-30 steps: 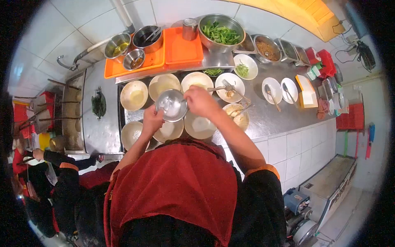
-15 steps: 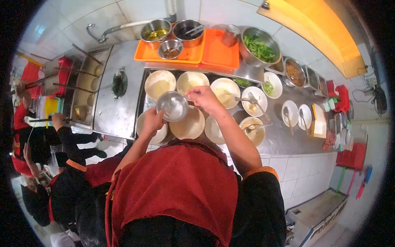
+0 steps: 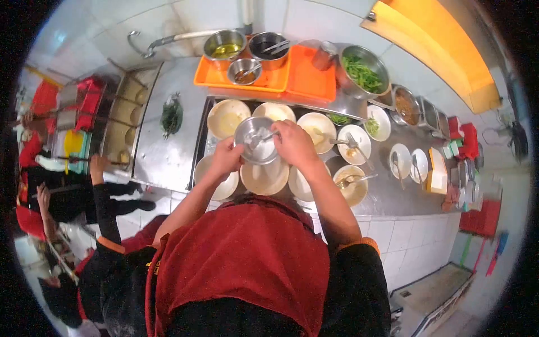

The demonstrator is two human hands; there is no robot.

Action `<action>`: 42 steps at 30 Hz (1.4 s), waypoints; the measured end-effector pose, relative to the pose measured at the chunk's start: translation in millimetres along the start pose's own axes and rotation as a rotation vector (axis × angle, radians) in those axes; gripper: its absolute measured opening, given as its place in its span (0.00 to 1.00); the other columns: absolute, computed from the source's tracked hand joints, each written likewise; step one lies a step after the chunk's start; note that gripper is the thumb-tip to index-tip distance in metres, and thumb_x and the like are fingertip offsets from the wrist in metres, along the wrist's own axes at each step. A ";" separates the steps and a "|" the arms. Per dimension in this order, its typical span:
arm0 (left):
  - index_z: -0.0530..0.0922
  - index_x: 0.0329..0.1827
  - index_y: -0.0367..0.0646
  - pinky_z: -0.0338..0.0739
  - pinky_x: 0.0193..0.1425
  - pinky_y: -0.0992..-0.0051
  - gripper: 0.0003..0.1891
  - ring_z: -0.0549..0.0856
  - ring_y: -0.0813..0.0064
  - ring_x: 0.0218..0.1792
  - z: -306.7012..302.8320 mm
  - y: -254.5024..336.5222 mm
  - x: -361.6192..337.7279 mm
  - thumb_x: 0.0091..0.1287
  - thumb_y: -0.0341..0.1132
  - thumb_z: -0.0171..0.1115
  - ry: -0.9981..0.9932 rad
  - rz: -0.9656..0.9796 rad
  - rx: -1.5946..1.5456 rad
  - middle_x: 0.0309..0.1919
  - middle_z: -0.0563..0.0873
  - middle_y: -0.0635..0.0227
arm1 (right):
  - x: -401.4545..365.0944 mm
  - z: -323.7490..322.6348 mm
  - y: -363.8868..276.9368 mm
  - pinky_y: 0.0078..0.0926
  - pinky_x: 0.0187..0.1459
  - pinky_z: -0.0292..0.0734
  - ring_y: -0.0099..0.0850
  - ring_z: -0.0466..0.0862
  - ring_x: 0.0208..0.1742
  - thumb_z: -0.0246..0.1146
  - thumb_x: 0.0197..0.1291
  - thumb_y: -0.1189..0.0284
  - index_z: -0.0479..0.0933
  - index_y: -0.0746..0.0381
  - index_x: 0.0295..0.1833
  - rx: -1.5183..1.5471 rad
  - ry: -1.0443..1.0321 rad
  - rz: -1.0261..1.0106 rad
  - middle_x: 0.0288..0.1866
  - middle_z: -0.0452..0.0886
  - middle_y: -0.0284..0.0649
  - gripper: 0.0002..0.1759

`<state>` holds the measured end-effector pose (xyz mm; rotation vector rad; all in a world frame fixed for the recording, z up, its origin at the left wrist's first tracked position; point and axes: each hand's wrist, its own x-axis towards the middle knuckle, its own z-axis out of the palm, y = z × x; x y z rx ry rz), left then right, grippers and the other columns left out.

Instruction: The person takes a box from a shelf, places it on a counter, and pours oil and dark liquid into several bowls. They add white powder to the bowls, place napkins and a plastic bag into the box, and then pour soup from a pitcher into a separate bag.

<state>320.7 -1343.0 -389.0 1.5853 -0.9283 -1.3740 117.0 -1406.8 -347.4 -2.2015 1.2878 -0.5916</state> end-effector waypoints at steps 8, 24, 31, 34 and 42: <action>0.76 0.38 0.38 0.63 0.16 0.77 0.06 0.73 0.81 0.15 112.9 80.4 138.5 0.69 0.32 0.54 -0.299 0.090 -0.127 0.20 0.77 0.68 | -70.9 -94.8 51.8 0.38 0.55 0.77 0.48 0.76 0.58 0.68 0.55 0.77 0.70 0.62 0.61 0.052 0.629 0.236 0.62 0.66 0.55 0.27; 0.71 0.65 0.33 0.72 0.67 0.57 0.35 0.77 0.46 0.62 192.6 195.1 289.2 0.64 0.52 0.64 -0.100 0.819 1.306 0.58 0.77 0.38 | -136.4 -87.6 136.0 0.47 0.70 0.63 0.51 0.71 0.68 0.73 0.53 0.61 0.73 0.60 0.64 -0.006 0.232 0.161 0.64 0.75 0.50 0.34; 0.74 0.65 0.40 0.74 0.66 0.59 0.39 0.79 0.48 0.59 234.6 211.0 327.3 0.52 0.51 0.72 -0.248 0.715 1.388 0.55 0.80 0.45 | -72.8 -51.6 205.9 0.49 0.63 0.62 0.36 0.82 0.52 0.61 0.62 0.56 0.82 0.55 0.39 -0.388 -0.188 -0.022 0.42 0.85 0.38 0.14; 0.75 0.64 0.41 0.74 0.66 0.59 0.38 0.80 0.49 0.59 212.1 222.9 308.6 0.50 0.50 0.73 -0.168 0.714 1.322 0.57 0.80 0.46 | -95.7 -57.8 226.5 0.48 0.59 0.63 0.36 0.82 0.48 0.61 0.61 0.58 0.81 0.54 0.33 -0.425 -0.168 -0.040 0.39 0.84 0.37 0.12; 0.74 0.64 0.44 0.80 0.51 0.72 0.30 0.84 0.77 0.46 148.5 163.9 134.5 0.58 0.34 0.75 -0.410 0.459 0.445 0.48 0.84 0.67 | -68.4 -72.2 163.6 0.39 0.53 0.74 0.34 0.82 0.52 0.61 0.69 0.57 0.70 0.58 0.62 1.024 0.172 0.328 0.50 0.82 0.36 0.23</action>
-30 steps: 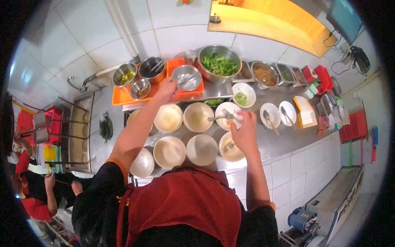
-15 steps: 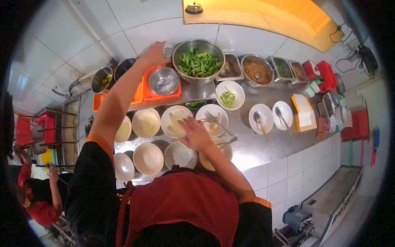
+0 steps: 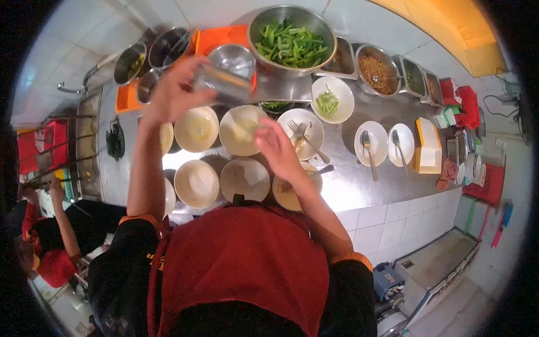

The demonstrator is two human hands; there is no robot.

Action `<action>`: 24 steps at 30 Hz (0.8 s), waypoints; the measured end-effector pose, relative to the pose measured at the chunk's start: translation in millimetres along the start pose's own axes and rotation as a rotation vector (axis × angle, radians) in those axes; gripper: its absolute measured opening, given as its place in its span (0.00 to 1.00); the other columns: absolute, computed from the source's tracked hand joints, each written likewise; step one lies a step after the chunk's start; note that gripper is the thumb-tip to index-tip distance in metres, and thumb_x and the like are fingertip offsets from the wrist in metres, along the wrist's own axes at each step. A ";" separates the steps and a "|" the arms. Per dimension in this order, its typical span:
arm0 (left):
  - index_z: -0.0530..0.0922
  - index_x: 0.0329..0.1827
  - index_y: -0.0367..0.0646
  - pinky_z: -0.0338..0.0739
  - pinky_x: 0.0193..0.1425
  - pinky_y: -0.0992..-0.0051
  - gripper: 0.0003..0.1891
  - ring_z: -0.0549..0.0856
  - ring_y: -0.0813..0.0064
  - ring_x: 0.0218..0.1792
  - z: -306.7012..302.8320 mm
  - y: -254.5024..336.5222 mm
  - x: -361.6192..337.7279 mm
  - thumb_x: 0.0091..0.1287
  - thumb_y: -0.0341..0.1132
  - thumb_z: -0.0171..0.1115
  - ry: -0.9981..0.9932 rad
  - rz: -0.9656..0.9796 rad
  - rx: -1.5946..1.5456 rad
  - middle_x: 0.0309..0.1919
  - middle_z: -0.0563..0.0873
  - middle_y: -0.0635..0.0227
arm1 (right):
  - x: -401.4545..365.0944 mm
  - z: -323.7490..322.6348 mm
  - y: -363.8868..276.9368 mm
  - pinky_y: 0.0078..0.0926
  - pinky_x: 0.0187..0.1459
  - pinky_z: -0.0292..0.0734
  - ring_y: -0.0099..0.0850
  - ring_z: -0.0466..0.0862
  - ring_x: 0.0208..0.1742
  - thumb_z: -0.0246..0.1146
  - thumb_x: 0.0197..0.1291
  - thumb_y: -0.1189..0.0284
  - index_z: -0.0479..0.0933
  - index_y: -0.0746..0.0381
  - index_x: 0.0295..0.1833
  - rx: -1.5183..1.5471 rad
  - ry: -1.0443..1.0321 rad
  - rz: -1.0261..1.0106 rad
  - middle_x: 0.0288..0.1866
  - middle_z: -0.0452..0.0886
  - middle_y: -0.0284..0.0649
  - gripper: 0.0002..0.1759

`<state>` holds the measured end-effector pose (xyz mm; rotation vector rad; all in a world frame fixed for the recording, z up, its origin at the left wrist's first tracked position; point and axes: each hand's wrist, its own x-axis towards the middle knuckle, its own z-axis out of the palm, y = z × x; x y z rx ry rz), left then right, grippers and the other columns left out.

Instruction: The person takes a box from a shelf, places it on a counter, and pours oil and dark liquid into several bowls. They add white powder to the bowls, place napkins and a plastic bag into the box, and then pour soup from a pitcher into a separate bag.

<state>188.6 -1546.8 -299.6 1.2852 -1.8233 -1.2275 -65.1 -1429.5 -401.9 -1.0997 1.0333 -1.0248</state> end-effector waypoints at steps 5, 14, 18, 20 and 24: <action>0.69 0.69 0.42 0.74 0.63 0.65 0.38 0.79 0.66 0.59 110.1 -61.3 -52.2 0.56 0.39 0.77 0.025 0.031 -0.094 0.59 0.78 0.56 | 20.7 0.7 24.7 0.31 0.55 0.76 0.33 0.80 0.57 0.58 0.73 0.55 0.65 0.61 0.67 0.525 0.088 0.282 0.54 0.80 0.41 0.27; 0.68 0.69 0.34 0.56 0.76 0.50 0.29 0.67 0.53 0.71 205.8 -41.2 -67.4 0.65 0.36 0.54 0.420 0.186 0.732 0.66 0.74 0.51 | 37.4 -26.0 44.0 0.31 0.48 0.76 0.30 0.81 0.43 0.52 0.74 0.56 0.76 0.60 0.48 -0.105 0.367 0.209 0.44 0.82 0.39 0.18; 0.77 0.60 0.37 0.55 0.76 0.49 0.24 0.66 0.59 0.72 222.7 -15.3 -104.7 0.63 0.38 0.56 0.437 0.286 0.724 0.63 0.77 0.55 | 41.4 -62.8 47.7 0.30 0.41 0.78 0.30 0.82 0.39 0.53 0.73 0.56 0.77 0.60 0.47 0.116 0.171 0.383 0.41 0.82 0.38 0.18; 0.81 0.53 0.40 0.56 0.76 0.50 0.19 0.66 0.60 0.71 210.0 -14.6 -109.2 0.62 0.39 0.57 0.352 0.259 0.518 0.61 0.78 0.57 | 39.9 -42.1 22.4 0.32 0.42 0.80 0.32 0.83 0.38 0.53 0.72 0.55 0.77 0.60 0.48 0.189 0.229 0.498 0.40 0.83 0.38 0.19; 0.80 0.52 0.41 0.58 0.75 0.51 0.18 0.68 0.61 0.69 214.4 -40.0 -88.6 0.61 0.39 0.59 0.467 0.273 0.466 0.56 0.80 0.59 | 47.6 -48.3 32.8 0.33 0.49 0.80 0.36 0.85 0.42 0.51 0.73 0.55 0.77 0.61 0.52 0.120 0.352 0.310 0.43 0.83 0.40 0.21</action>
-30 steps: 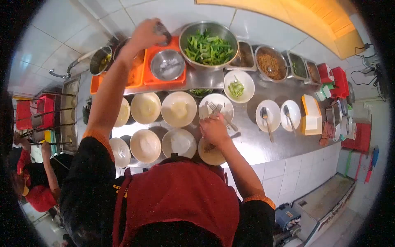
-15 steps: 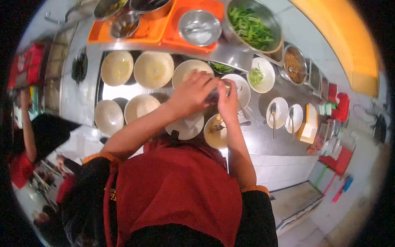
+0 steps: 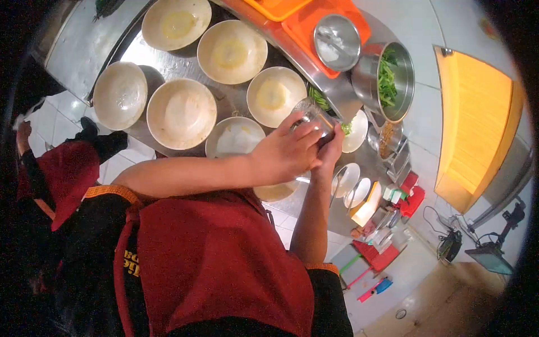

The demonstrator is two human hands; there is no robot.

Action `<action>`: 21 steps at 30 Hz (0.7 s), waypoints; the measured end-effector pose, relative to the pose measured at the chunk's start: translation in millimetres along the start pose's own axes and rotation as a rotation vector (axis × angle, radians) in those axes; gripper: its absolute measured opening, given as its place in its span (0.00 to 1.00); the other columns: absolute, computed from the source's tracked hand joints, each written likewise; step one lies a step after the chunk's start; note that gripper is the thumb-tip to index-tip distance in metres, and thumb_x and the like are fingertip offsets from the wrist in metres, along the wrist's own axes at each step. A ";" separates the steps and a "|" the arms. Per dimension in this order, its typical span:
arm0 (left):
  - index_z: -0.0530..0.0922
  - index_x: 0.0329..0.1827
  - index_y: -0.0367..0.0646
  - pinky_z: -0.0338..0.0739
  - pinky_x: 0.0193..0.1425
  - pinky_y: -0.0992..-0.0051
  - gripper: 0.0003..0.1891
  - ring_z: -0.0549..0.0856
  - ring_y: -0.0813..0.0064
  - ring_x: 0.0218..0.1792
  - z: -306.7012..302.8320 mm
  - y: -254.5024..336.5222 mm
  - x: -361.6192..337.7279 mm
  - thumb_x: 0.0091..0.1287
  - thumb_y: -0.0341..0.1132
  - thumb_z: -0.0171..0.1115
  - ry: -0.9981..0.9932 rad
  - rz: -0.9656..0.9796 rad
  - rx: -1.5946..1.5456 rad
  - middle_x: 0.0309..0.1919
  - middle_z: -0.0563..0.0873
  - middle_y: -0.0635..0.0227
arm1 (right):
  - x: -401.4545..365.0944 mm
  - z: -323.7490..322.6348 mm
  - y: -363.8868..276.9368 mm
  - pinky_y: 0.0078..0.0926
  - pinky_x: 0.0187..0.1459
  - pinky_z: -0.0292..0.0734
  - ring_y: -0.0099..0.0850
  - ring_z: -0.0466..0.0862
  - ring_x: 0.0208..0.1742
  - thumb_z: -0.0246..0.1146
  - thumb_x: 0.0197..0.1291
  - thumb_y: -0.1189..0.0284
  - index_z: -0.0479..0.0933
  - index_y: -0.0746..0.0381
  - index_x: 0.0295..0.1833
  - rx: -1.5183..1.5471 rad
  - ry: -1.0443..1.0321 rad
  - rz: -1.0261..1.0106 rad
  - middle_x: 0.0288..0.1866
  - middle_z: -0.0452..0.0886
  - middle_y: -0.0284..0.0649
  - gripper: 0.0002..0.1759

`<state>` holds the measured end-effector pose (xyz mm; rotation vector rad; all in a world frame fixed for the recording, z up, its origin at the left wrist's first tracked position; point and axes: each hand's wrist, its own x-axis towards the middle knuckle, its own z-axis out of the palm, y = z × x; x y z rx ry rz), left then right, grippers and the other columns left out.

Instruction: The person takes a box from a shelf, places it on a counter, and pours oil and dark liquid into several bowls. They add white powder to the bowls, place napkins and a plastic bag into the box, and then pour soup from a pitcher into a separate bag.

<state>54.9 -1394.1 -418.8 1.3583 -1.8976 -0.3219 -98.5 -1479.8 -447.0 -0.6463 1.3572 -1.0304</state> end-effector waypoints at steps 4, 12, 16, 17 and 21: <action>0.77 0.56 0.41 0.61 0.74 0.54 0.21 0.74 0.61 0.64 16.0 -31.6 16.0 0.61 0.39 0.59 0.269 0.021 0.235 0.50 0.81 0.59 | -20.1 29.4 -15.7 0.31 0.58 0.75 0.31 0.80 0.57 0.52 0.74 0.61 0.72 0.62 0.63 -0.355 -0.040 -0.087 0.56 0.79 0.37 0.20; 0.77 0.44 0.41 0.73 0.49 0.67 0.14 0.82 0.66 0.41 58.2 -74.3 21.2 0.57 0.37 0.60 0.289 -0.040 -0.019 0.36 0.81 0.66 | -16.0 23.5 -17.7 0.32 0.49 0.77 0.31 0.76 0.59 0.47 0.75 0.57 0.67 0.60 0.69 -0.920 -0.162 -0.275 0.62 0.72 0.40 0.25; 0.77 0.37 0.43 0.73 0.45 0.68 0.10 0.81 0.68 0.38 65.9 -67.4 25.4 0.55 0.37 0.60 0.461 -0.008 -0.049 0.32 0.80 0.68 | 8.5 6.0 -13.4 0.45 0.66 0.63 0.37 0.67 0.69 0.36 0.76 0.43 0.53 0.59 0.77 -0.897 -0.001 -0.584 0.68 0.66 0.44 0.37; 0.78 0.36 0.45 0.73 0.44 0.68 0.09 0.81 0.69 0.37 70.2 -70.6 28.6 0.55 0.37 0.60 0.463 -0.029 -0.074 0.32 0.80 0.68 | 4.5 6.6 -17.9 0.45 0.67 0.60 0.37 0.65 0.69 0.31 0.75 0.40 0.51 0.57 0.78 -0.899 0.008 -0.616 0.67 0.65 0.43 0.39; 0.77 0.37 0.46 0.73 0.43 0.67 0.10 0.81 0.69 0.38 69.3 -62.7 33.5 0.54 0.38 0.60 0.510 -0.032 -0.097 0.31 0.80 0.70 | 8.7 19.8 -12.0 0.49 0.74 0.48 0.39 0.58 0.75 0.28 0.72 0.34 0.49 0.55 0.79 -0.525 -0.135 -0.466 0.73 0.59 0.45 0.44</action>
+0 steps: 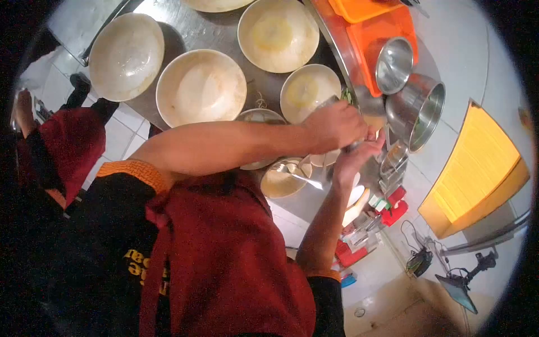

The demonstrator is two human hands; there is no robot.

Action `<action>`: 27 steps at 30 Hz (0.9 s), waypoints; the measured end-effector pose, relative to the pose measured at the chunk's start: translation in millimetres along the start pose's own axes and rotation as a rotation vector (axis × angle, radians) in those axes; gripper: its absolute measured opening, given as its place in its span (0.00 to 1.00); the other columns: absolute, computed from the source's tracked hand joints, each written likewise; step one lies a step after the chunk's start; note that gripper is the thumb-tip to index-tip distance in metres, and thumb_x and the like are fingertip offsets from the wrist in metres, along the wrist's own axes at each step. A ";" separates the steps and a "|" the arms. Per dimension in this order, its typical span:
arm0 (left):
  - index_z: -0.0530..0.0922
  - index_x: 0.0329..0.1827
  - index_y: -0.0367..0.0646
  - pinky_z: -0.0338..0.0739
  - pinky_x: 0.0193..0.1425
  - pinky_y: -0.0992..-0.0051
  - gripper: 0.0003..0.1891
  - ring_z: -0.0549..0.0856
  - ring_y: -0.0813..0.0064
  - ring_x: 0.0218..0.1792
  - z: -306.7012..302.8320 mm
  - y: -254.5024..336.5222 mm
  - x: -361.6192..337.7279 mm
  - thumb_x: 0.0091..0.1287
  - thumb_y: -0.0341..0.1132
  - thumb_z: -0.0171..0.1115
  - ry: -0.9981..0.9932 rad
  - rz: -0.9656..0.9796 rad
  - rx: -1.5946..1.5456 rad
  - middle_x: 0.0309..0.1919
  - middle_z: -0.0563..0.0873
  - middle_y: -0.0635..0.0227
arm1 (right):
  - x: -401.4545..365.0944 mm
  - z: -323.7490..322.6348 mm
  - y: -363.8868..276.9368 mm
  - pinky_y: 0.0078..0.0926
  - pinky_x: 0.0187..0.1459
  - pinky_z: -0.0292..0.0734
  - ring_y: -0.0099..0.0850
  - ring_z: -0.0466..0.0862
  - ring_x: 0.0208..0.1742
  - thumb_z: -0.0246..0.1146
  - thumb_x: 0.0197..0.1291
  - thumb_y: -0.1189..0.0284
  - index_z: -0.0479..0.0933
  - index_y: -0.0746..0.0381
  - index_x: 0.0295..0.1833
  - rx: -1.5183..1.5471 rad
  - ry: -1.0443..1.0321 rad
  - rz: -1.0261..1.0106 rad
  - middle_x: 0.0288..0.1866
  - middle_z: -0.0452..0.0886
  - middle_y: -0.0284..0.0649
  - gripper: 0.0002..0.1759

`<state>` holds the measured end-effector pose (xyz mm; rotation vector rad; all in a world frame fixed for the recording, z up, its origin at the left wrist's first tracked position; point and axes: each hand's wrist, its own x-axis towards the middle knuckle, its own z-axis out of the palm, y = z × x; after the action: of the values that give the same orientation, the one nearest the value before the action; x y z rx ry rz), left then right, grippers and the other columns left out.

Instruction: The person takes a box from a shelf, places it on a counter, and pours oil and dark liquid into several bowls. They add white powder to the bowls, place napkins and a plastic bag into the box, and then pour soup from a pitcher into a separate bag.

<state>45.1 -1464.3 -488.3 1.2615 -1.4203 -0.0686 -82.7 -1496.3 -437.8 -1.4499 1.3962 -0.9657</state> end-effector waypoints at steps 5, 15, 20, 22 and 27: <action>0.77 0.38 0.46 0.73 0.45 0.66 0.10 0.82 0.67 0.39 -3.2 -10.5 -0.8 0.56 0.38 0.59 -0.080 -0.031 0.001 0.33 0.80 0.69 | -2.4 -7.8 -1.3 0.46 0.78 0.43 0.39 0.55 0.79 0.28 0.71 0.34 0.47 0.55 0.80 -0.241 -0.161 -0.040 0.79 0.54 0.45 0.45; 0.76 0.41 0.46 0.71 0.48 0.66 0.09 0.81 0.67 0.42 -2.3 5.7 -1.5 0.59 0.37 0.56 -0.101 -0.088 -0.202 0.37 0.81 0.66 | -3.5 -26.9 -0.9 0.47 0.74 0.51 0.39 0.60 0.75 0.34 0.78 0.45 0.55 0.56 0.75 -0.332 -0.108 -0.062 0.73 0.61 0.48 0.33; 0.77 0.41 0.44 0.71 0.48 0.66 0.10 0.81 0.67 0.42 -62.0 4.6 18.5 0.57 0.35 0.60 -0.182 -0.023 -0.037 0.36 0.82 0.67 | -3.6 -0.1 -56.9 0.48 0.71 0.49 0.37 0.62 0.73 0.35 0.75 0.41 0.56 0.56 0.72 -0.276 0.142 -0.125 0.72 0.63 0.44 0.35; 0.77 0.41 0.44 0.72 0.47 0.66 0.10 0.82 0.67 0.41 -87.5 -9.1 29.6 0.56 0.34 0.61 -0.169 0.004 -0.034 0.36 0.82 0.67 | 2.1 16.5 -64.3 0.45 0.67 0.53 0.37 0.63 0.72 0.36 0.73 0.37 0.57 0.54 0.71 -0.257 0.046 -0.214 0.71 0.65 0.44 0.36; 0.78 0.44 0.44 0.73 0.47 0.67 0.13 0.82 0.65 0.39 -122.4 -62.4 43.6 0.55 0.31 0.61 -0.141 -0.067 0.061 0.36 0.83 0.67 | 14.2 48.8 -79.3 0.36 0.64 0.61 0.34 0.68 0.65 0.38 0.76 0.45 0.61 0.60 0.66 -0.300 0.258 -0.486 0.62 0.69 0.41 0.31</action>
<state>185.6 -1447.8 -460.8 1.3764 -1.5104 -0.1638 -10.7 -1508.2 -378.3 -2.0053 1.4457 -1.3256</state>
